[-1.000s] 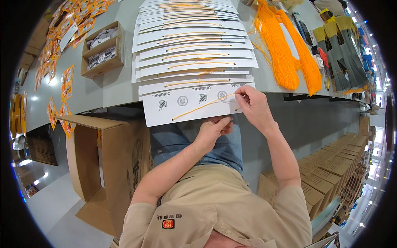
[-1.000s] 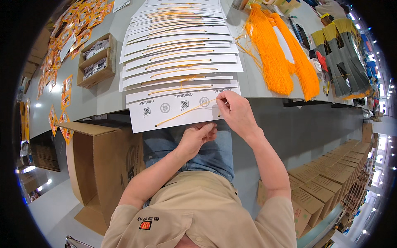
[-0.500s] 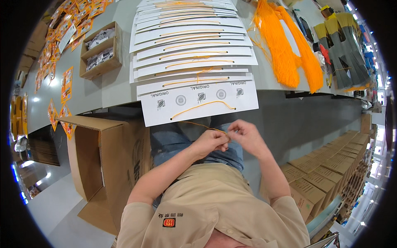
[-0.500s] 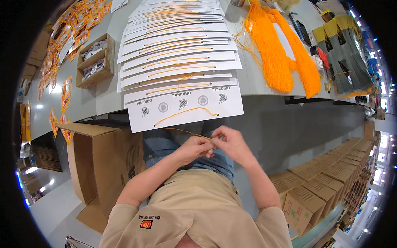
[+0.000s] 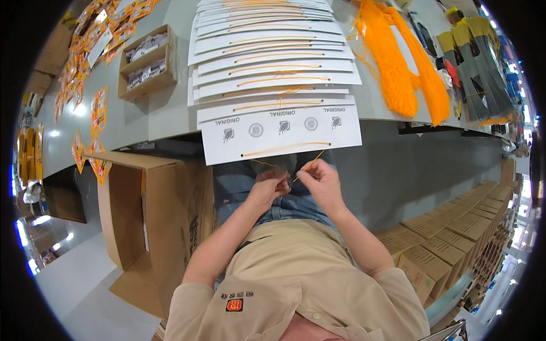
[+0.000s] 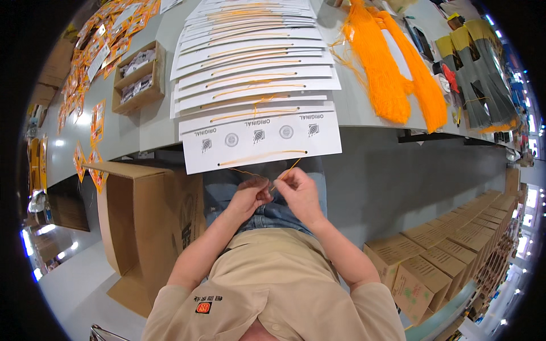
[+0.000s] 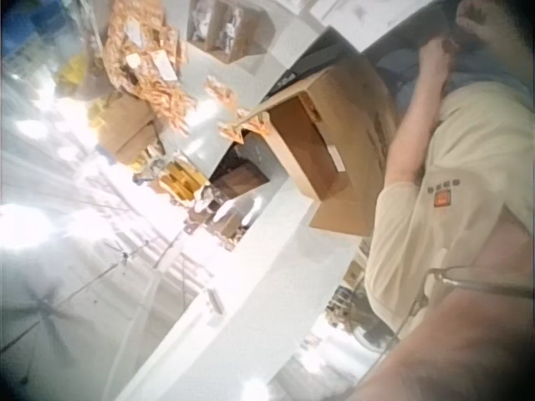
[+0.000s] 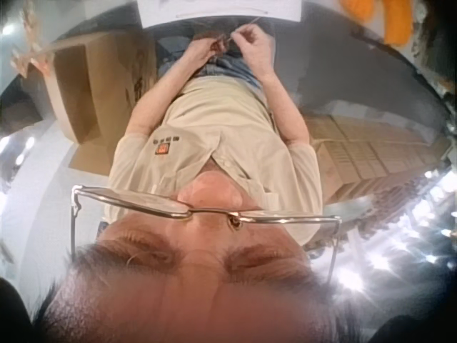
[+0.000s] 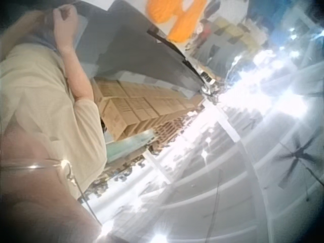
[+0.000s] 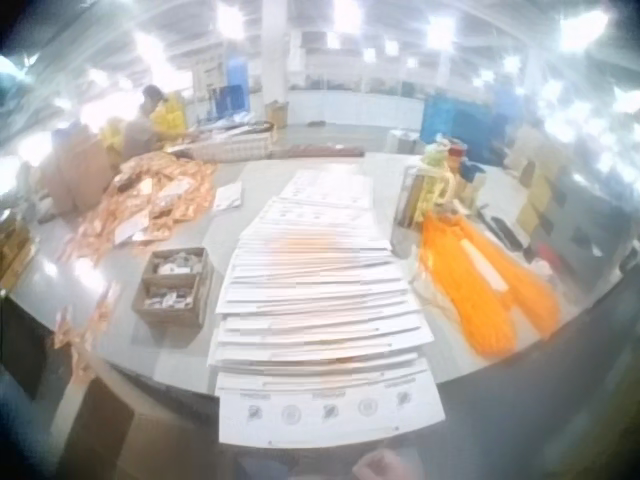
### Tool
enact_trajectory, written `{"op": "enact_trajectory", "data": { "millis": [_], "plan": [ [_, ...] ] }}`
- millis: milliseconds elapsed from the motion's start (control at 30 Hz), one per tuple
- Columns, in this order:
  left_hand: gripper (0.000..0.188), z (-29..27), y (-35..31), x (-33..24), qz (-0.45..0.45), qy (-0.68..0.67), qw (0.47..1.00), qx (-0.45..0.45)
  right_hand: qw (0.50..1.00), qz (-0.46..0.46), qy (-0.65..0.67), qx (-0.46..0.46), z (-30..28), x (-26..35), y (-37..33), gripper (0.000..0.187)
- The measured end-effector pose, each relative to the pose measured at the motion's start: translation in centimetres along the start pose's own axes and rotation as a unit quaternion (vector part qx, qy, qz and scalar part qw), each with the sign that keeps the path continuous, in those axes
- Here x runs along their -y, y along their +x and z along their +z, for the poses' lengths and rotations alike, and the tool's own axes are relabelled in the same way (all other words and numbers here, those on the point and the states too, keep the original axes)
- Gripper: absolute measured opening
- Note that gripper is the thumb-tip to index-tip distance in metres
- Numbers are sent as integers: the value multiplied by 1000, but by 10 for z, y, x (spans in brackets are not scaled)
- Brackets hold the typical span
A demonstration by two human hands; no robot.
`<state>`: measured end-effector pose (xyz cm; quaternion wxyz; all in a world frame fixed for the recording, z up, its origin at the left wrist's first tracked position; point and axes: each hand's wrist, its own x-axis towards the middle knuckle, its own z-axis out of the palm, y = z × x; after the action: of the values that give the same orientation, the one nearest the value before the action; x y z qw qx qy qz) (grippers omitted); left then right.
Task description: The person repeatedly picks up white cardboard display cards from a stack, threads an orange cord through two holes, and places the assembled cards back on the stack. The process is continuous and repetitive throughout the clip.
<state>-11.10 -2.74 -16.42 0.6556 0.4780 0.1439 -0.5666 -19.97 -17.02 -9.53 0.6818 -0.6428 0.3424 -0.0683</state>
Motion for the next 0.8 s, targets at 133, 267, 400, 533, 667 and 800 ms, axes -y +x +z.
{"op": "enact_trajectory", "data": {
  "millis": [133,267,400,533,667,800],
  "plan": [
    [21,16,-12,-2,70,83,994,18,980,-102,-164,46,18,0,5,16],
    [24,24,-38,-24,176,305,936,-13,984,35,-171,21,5,9,26,22],
    [17,25,-32,-47,260,262,920,-130,993,6,5,115,4,0,8,16],
    [16,28,-16,-45,281,200,930,-127,1000,9,-23,-3,15,-9,-10,14],
    [16,19,-24,-45,222,284,931,-62,982,-132,-132,11,17,-3,-13,13],
    [20,17,-33,-45,243,254,936,-34,959,-198,-201,5,12,8,1,14]
  ]
}}
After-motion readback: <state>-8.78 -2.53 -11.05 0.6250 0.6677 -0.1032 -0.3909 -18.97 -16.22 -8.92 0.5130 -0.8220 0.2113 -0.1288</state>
